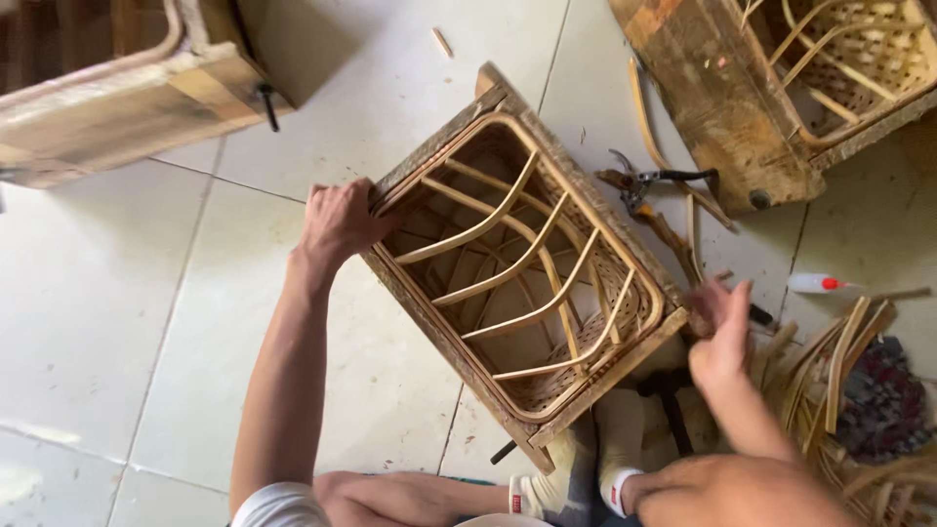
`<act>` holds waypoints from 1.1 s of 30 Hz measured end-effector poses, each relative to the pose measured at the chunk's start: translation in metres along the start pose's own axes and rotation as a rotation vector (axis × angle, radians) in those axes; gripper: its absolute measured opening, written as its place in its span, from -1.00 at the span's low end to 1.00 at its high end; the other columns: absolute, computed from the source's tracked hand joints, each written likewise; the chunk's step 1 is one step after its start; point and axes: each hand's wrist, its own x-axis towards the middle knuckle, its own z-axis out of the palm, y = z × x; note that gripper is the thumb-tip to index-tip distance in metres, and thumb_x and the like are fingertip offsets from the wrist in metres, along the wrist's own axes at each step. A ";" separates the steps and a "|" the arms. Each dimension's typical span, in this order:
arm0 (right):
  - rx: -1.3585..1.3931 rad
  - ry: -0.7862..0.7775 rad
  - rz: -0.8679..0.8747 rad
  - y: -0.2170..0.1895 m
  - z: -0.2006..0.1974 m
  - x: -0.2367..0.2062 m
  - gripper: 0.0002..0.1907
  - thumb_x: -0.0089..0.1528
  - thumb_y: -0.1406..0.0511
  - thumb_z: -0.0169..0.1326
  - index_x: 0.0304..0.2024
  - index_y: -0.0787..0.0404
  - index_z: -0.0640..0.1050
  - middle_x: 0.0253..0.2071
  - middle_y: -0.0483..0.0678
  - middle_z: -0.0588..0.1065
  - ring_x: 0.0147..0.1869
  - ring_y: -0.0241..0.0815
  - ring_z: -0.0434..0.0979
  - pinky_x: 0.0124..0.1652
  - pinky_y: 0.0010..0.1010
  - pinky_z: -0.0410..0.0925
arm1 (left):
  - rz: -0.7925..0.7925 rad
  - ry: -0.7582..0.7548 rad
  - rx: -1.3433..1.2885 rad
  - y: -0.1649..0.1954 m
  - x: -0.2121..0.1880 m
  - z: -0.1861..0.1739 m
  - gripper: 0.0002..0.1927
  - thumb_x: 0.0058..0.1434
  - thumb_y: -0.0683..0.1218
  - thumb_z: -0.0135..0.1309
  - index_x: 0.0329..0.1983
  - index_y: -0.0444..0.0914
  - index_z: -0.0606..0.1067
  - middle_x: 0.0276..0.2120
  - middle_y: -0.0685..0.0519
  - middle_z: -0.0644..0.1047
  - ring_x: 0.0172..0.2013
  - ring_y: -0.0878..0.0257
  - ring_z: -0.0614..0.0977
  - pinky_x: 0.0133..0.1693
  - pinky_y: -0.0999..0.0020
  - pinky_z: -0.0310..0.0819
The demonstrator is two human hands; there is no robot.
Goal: The person sits on the floor with a bamboo basket frame held in a wooden jig on their lap. They trim bamboo strips with pliers and scissors, fit curved ribs into the woven rim, apply glue from a squeeze bottle along the rim, and tap the strips tight with a hammer.
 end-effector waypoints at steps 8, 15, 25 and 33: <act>-0.177 -0.644 0.532 0.040 -0.032 -0.099 -0.11 0.18 -0.07 0.03 0.46 0.17 0.15 0.49 0.15 0.16 0.36 0.08 0.43 0.26 -0.06 0.29 | -0.301 0.065 -0.154 -0.061 -0.083 0.030 -0.64 0.16 0.18 0.18 -0.32 -0.20 0.58 -0.59 -0.05 0.64 -0.47 0.03 0.69 -0.17 0.12 0.51; -0.799 -1.040 0.450 0.038 0.101 -0.125 0.02 0.14 -0.14 0.04 0.49 0.15 0.03 0.07 0.12 0.67 0.15 -0.13 0.66 0.17 -0.21 0.39 | -0.595 0.268 -0.230 -0.135 -0.199 0.051 -0.12 0.02 0.18 0.33 0.39 -0.17 0.31 -0.37 -0.09 0.67 -0.35 0.02 0.68 -0.26 0.08 0.53; -0.753 -1.703 -0.304 0.080 0.269 -0.213 -0.13 0.22 0.04 0.20 0.48 0.13 0.17 0.49 0.11 0.19 0.52 0.05 0.19 0.39 -0.18 0.12 | -1.026 0.409 -0.294 -0.273 -0.366 -0.010 0.45 -0.02 0.42 0.36 0.59 -0.51 -0.10 0.45 -0.46 0.16 0.41 -0.23 0.22 0.35 -0.04 0.10; -1.189 -0.716 -1.093 -0.027 0.192 0.030 -0.06 -0.10 0.06 0.53 0.24 0.15 0.40 0.42 0.13 0.29 0.57 0.12 0.16 0.47 -0.09 0.09 | -0.544 1.214 -0.168 -0.135 -0.349 0.107 -0.42 0.58 -0.09 0.14 0.56 -0.38 0.26 0.42 -0.28 0.45 0.39 -0.10 0.51 0.45 0.17 0.35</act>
